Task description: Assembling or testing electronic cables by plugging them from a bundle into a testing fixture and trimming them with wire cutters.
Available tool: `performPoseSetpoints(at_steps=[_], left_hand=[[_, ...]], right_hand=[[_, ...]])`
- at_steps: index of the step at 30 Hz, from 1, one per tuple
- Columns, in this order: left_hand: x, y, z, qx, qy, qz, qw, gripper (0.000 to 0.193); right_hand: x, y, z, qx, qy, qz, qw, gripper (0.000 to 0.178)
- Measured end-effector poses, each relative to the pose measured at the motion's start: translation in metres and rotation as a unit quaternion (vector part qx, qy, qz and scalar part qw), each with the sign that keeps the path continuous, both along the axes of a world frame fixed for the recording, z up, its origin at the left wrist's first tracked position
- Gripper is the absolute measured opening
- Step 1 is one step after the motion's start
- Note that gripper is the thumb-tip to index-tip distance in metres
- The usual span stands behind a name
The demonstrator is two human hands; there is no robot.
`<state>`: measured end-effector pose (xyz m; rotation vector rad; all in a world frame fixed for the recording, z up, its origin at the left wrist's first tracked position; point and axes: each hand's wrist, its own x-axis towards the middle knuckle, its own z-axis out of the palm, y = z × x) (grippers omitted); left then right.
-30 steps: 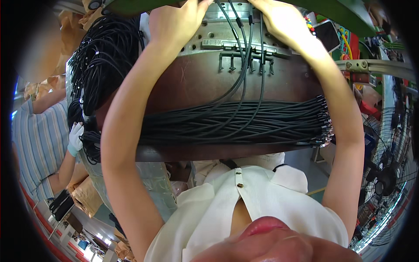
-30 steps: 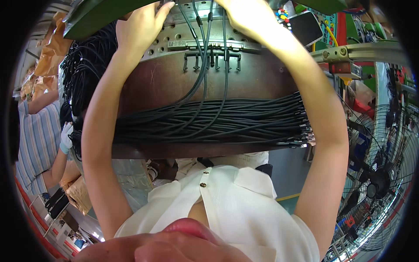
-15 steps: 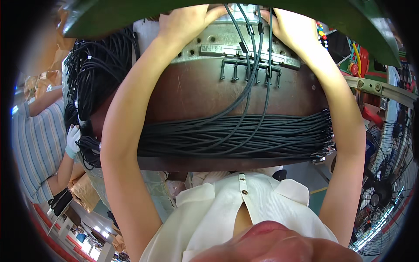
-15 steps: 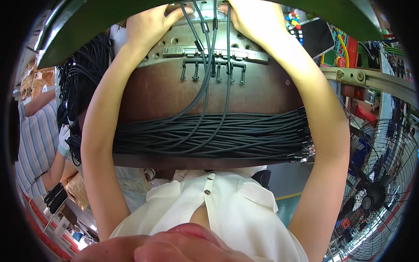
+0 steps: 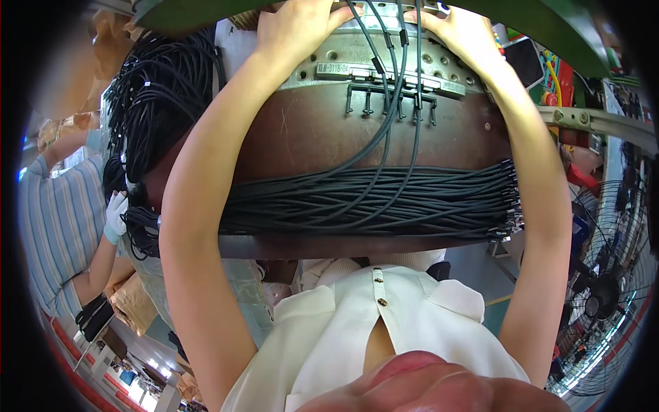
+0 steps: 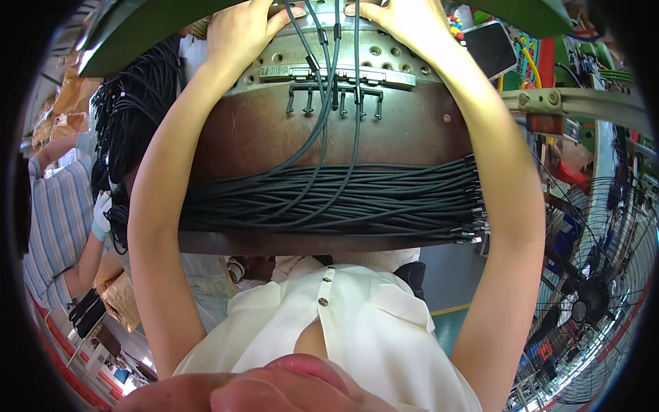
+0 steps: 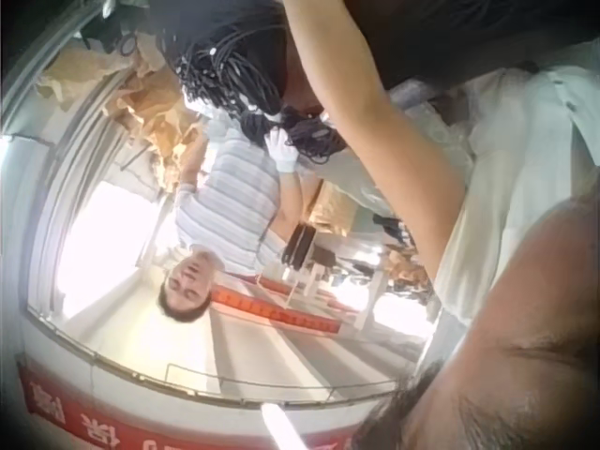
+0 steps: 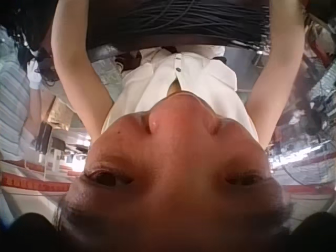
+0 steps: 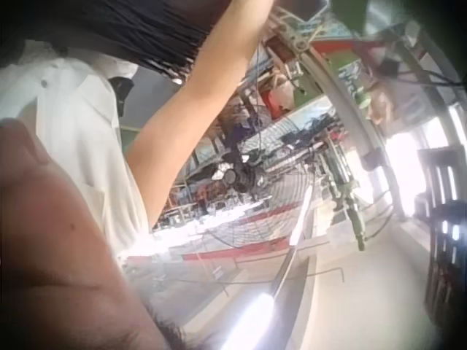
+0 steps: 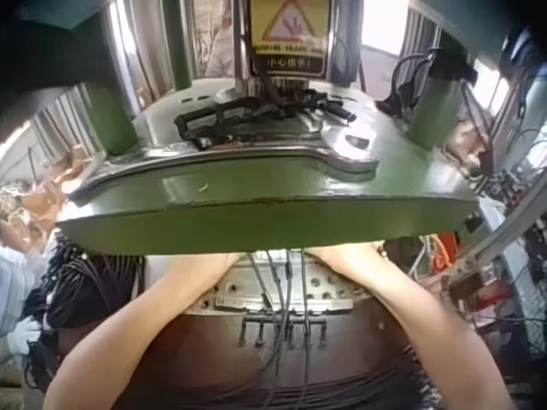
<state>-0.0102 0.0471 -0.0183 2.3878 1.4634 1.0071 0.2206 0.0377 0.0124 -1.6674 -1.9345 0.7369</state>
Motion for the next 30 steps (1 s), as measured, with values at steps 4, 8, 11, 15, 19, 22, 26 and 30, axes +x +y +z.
performPoseSetpoints(at_steps=[4, 8, 11, 15, 19, 22, 26, 30], left_hand=[[-0.026, -0.041, 0.006, 0.055, 0.107, 0.024, 0.992, 0.038], [-0.075, -0.163, 0.062, -0.419, -0.150, -0.171, 0.879, 0.046], [-0.115, -0.273, 0.046, -0.649, 0.050, -0.264, 0.712, 0.041], [-0.092, -0.355, -0.065, -0.511, 0.263, -0.065, 0.816, 0.035], [-0.104, -0.350, -0.110, -0.353, 0.113, 0.153, 0.916, 0.035], [-0.117, -0.362, -0.110, -0.444, 0.061, 0.188, 0.874, 0.039], [-0.109, -0.351, -0.105, -0.411, 0.153, 0.157, 0.885, 0.039], [-0.101, -0.344, -0.096, -0.424, 0.089, 0.202, 0.879, 0.040]], right_hand=[[0.021, -0.028, -0.019, 0.224, -0.140, 0.075, 0.962, 0.035], [0.121, -0.176, -0.002, 0.225, -0.049, -0.062, 0.971, 0.040], [0.177, -0.269, -0.035, 0.286, 0.008, -0.334, 0.898, 0.032], [0.164, -0.355, -0.127, -0.063, -0.145, -0.124, 0.980, 0.060], [0.161, -0.388, -0.227, -0.158, -0.085, -0.071, 0.981, 0.056], [0.158, -0.382, -0.212, -0.095, -0.108, -0.073, 0.987, 0.047], [0.152, -0.366, -0.205, 0.006, -0.236, -0.032, 0.971, 0.039], [0.138, -0.357, -0.187, -0.013, -0.150, -0.091, 0.984, 0.040]])
